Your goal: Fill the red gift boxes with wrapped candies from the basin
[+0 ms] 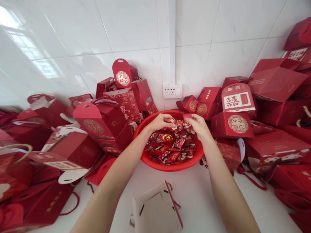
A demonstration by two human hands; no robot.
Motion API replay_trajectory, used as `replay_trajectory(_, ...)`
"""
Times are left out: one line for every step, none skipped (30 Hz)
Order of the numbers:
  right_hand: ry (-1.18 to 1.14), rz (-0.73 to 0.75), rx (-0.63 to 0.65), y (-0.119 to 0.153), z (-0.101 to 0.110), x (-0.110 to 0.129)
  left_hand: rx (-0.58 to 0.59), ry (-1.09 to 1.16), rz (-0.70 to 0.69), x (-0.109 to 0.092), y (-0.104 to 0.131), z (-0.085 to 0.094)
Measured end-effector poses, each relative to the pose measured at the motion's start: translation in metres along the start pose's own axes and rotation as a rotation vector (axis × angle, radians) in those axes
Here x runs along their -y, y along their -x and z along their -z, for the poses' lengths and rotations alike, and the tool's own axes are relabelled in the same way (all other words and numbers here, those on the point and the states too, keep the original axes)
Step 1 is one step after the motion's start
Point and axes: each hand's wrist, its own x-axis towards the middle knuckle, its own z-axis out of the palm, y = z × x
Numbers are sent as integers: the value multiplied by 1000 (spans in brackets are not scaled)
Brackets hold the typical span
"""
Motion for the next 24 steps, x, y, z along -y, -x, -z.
replay_trajectory(-1,1,-3,0,0,0,6,-4,4,0,0,-1)
replay_trajectory(-2,3,-5,-1,0,0,13,-8,5,0,0,-1)
replay_trajectory(-4,4,-7,-1,0,0,20,-12,4,1,1,-2)
replay_trajectory(-5,7,-8,-1,0,0,28,-18,-1,1,1,-2)
replay_trajectory(-6,10,-10,-1,0,0,37,-26,-7,1,1,-2)
replay_trajectory(-7,15,-13,-1,0,0,44,-39,-12,2,1,-2)
replay_trajectory(-8,21,-19,-2,1,-1,48,-56,-15,3,1,-2)
replay_trajectory(-10,30,-26,-2,1,-1,49,-80,-15,3,1,-1)
replay_trajectory(-11,40,-35,-3,2,-1,51,-106,-11,4,0,-1)
replay_trajectory(-12,51,-43,-4,2,-1,52,-133,-7,6,0,0)
replay_trajectory(-12,60,-51,-5,3,-1,53,-159,-1,7,-1,0)
replay_trajectory(-10,68,-56,-6,3,-1,51,-183,4,8,-1,1)
replay_trajectory(-7,72,-58,-6,3,-2,51,-204,10,10,-2,1)
replay_trajectory(-1,73,-56,-7,3,-2,50,-224,20,11,-2,2)
replay_trajectory(6,71,-53,-7,3,-2,49,-246,32,13,-2,2)
replay_trajectory(14,66,-47,-7,4,-3,45,-275,47,15,-2,2)
replay_trajectory(24,59,-39,-8,4,-4,36,-308,64,16,-2,2)
replay_trajectory(36,51,-30,-8,4,-5,24,-342,81,18,-2,3)
replay_trajectory(48,43,-21,-9,5,-6,10,-375,97,19,-1,3)
replay_trajectory(62,36,-12,-9,6,-8,-5,-403,111,21,-1,3)
replay_trajectory(76,31,-5,-10,6,-9,-18,-429,123,22,0,2)
replay_trajectory(90,27,2,-10,7,-11,-27,-452,134,23,0,2)
replay_trajectory(102,25,7,-11,7,-13,-35,-474,143,24,1,2)
replay_trajectory(112,23,10,-11,8,-14,-40,-498,153,25,1,2)
